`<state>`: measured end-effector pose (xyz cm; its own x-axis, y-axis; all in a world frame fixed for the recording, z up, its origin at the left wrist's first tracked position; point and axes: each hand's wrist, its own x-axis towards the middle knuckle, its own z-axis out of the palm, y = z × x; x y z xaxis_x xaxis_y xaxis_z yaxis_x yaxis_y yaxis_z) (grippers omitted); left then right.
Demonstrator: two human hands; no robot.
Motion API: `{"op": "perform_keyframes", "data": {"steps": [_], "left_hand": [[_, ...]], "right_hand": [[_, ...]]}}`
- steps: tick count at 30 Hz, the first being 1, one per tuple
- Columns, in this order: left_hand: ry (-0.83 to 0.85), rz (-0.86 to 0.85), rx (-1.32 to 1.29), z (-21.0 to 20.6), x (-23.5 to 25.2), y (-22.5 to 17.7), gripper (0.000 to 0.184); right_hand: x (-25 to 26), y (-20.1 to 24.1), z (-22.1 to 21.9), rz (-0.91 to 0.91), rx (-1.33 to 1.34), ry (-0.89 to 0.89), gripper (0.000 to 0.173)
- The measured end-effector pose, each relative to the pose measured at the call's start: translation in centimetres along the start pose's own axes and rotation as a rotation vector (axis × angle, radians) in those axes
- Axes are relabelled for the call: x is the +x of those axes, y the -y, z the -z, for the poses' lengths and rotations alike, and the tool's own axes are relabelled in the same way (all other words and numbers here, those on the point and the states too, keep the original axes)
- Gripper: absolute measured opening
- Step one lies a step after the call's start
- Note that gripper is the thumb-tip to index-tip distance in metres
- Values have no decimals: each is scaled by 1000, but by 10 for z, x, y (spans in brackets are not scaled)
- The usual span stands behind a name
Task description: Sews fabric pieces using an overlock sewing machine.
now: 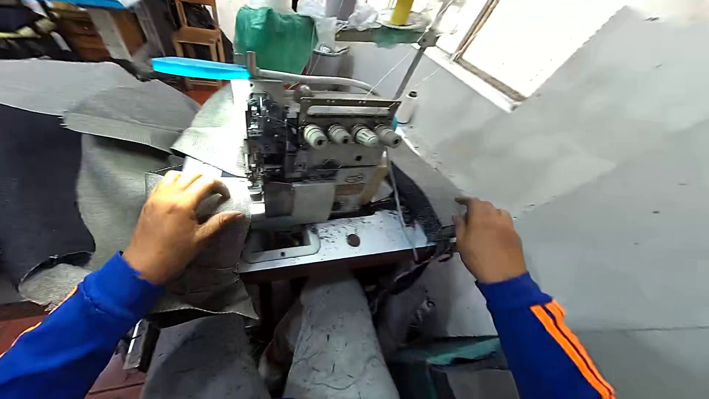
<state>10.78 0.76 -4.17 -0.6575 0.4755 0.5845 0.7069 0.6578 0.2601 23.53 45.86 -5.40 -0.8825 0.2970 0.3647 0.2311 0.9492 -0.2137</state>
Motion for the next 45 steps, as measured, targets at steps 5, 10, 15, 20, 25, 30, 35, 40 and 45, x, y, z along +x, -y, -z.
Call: {"op": "perform_keyframes", "data": {"steps": [5, 10, 15, 20, 25, 30, 35, 40, 45], "left_hand": [[5, 26, 68, -12, 6, -2, 61], [77, -4, 42, -5, 8, 2, 55], [365, -113, -163, 24, 34, 8, 21], [491, 95, -457, 29, 46, 9, 39], [236, 86, -452, 9, 24, 12, 4], [228, 47, -574, 12, 25, 14, 3], [99, -197, -510, 59, 28, -22, 7], [-86, -179, -530, 54, 13, -39, 11], [-83, -48, -651, 59, 2, -33, 13]], "right_hand": [[18, -23, -6, 5, -88, 140, 16], [29, -31, -8, 239, -199, 157, 13], [52, -30, 24, 268, -130, 110, 19], [69, -14, 14, 138, 65, -41, 26], [68, -3, 31, 205, 224, 135, 53], [49, 9, 45, 482, 154, -55, 18], [8, 113, 41, 445, 803, -374, 11], [-38, 265, -22, 282, 1258, -246, 13], [-56, 315, -32, 150, 1615, 42, 18]]}}
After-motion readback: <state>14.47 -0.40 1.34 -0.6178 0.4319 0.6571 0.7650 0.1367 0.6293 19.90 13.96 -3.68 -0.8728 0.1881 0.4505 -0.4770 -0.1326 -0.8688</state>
